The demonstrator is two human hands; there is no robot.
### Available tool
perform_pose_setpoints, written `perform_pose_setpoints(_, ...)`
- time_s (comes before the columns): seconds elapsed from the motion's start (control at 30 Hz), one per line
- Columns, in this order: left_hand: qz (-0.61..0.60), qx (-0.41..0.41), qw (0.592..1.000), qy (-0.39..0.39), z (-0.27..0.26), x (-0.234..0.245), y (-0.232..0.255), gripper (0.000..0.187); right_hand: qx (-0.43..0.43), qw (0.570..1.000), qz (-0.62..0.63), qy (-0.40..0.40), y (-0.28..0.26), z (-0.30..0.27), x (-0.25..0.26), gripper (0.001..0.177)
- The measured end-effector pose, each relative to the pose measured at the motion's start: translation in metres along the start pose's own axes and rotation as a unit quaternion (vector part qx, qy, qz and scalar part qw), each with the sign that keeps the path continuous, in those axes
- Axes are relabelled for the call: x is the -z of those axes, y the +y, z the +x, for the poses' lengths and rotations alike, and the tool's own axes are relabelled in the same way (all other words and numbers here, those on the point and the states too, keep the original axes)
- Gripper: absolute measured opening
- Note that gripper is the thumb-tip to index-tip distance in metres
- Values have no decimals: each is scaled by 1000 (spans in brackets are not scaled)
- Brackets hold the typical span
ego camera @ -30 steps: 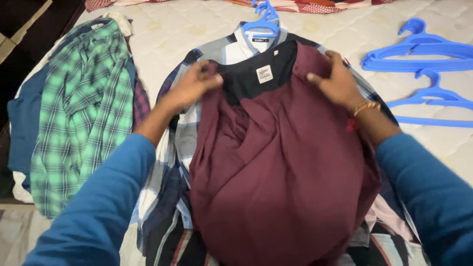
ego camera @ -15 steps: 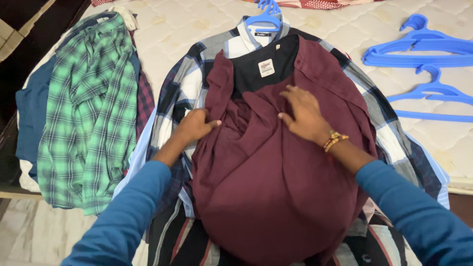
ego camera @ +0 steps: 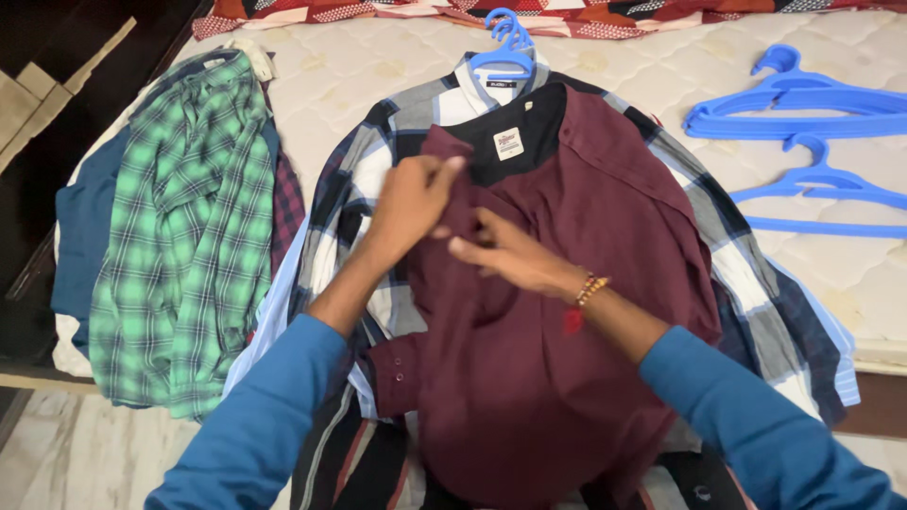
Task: The person smooths a plaid shirt on a bed, then picks up a maroon shirt, places it on a blue hanger, and buttons it. The person then smooths the maroon shirt and briefly handles a green plaid shirt.
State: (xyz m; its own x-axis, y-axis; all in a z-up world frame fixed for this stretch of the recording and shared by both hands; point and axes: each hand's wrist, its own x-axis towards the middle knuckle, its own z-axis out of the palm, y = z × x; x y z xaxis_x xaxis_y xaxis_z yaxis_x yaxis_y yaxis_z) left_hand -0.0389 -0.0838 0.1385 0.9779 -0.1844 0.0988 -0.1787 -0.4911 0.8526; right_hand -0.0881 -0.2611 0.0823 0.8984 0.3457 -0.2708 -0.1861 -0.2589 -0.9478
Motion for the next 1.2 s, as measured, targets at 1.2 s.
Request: perform_pose_setpoints(1.2,-127,-116,984,-35,-63,-37,-152,20,357,759,-509,192,40,-56,45,57)
